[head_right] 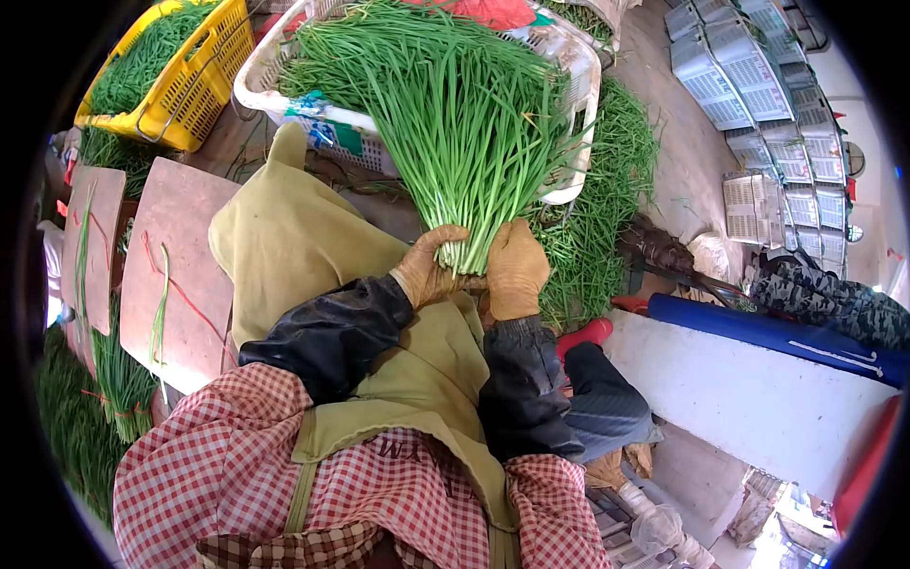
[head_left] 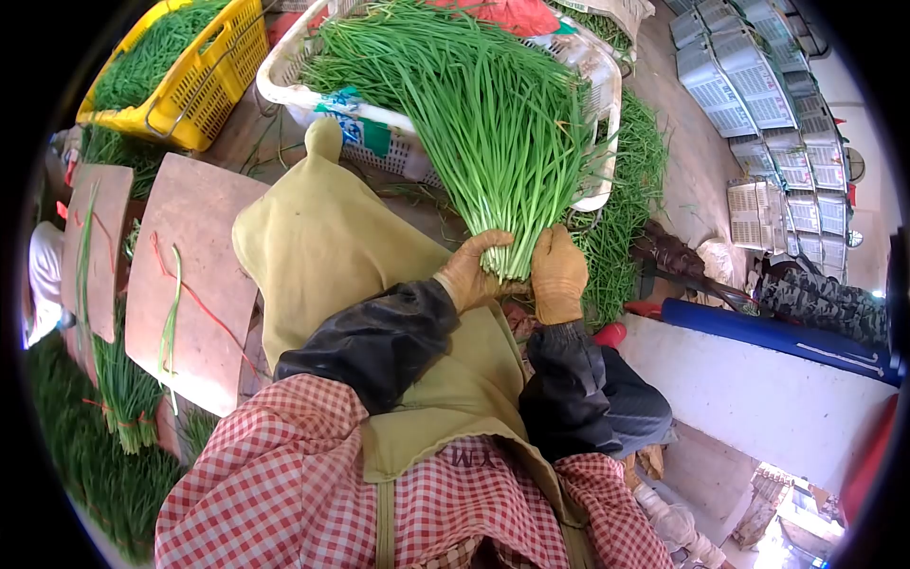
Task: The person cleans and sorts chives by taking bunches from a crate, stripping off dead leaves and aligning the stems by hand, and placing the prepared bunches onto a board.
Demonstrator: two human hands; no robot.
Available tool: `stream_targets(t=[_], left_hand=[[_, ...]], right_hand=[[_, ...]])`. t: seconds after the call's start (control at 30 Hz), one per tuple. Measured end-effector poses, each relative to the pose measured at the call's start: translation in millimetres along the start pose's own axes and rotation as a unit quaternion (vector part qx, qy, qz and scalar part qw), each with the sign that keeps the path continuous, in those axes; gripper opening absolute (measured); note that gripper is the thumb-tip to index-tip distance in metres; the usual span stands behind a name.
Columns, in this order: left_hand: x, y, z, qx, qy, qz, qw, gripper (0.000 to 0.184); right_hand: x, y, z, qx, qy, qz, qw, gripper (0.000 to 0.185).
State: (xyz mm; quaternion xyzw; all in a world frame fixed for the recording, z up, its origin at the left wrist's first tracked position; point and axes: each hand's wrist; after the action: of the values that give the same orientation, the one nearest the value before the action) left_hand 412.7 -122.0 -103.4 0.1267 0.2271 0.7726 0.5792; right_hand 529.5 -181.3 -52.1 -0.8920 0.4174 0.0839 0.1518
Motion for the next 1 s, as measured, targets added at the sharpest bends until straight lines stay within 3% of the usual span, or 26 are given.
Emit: stream_targets(t=[0.03,0.17,0.2,0.23,0.3,0.37,0.4,0.57,0.63,0.8,0.93,1.0], left_hand=[[-0.5,1.0,3.1,0.002,0.012,0.002,1.0,0.044],[1.2,-5.7,-6.6,0.04,-0.013,-0.011,0.999,0.043],[2.7,-5.3,-7.4,0.008,-0.03,-0.023,0.999,0.043],[4.2,-5.8,-7.0,-0.026,-0.049,-0.035,0.998,0.043],[2.9,-3.4,-3.9,-0.006,-0.063,-0.027,0.998,0.043],[0.8,-0.8,-2.4,0.054,-0.086,0.012,0.995,0.043],[0.5,-0.7,-1.5,0.055,-0.086,0.012,0.995,0.043],[-0.4,0.5,4.5,-0.02,0.02,-0.023,0.999,0.052],[-0.5,-5.8,-0.8,-0.02,0.041,-0.049,0.998,0.056],[-2.1,-6.1,-2.2,-0.025,0.031,-0.039,0.998,0.053],[-1.0,-3.5,0.8,-0.032,0.025,-0.046,0.998,0.051],[-0.5,-3.0,2.1,-0.046,0.033,-0.05,0.997,0.049]], right_hand=[[1.7,-3.1,-2.4,0.003,0.055,-0.046,0.997,0.038],[17.0,-17.2,-4.6,-0.045,0.041,-0.06,0.996,0.047],[16.9,-20.3,-7.5,-0.127,-0.072,0.065,0.987,0.05],[15.4,-24.0,-10.6,-0.205,-0.183,0.186,0.944,0.054],[4.1,-26.2,-21.3,-0.245,-0.168,0.211,0.931,0.059],[-2.7,-22.1,-18.3,-0.213,-0.028,0.052,0.975,0.061],[-15.5,-23.8,-29.2,-0.234,0.02,0.045,0.971,0.062],[12.8,-26.1,-10.2,-0.209,-0.025,-0.005,0.978,0.055],[20.6,-24.3,-3.2,-0.179,0.027,-0.048,0.982,0.052],[15.4,-8.6,-12.1,-0.045,-0.037,-0.095,0.994,0.038],[27.4,-10.9,6.1,-0.011,0.002,-0.108,0.994,0.035],[26.9,-11.1,8.7,0.042,0.035,-0.218,0.974,0.029]])
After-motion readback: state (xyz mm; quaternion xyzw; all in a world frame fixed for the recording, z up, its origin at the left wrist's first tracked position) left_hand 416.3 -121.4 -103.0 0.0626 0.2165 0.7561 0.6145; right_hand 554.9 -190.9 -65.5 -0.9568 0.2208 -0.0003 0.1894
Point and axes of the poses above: each hand's wrist, its own y-axis away from the middle knuckle, its own z-axis out of the palm, x = y × z, and after that the axes turned 13 degrees about x, right-handed
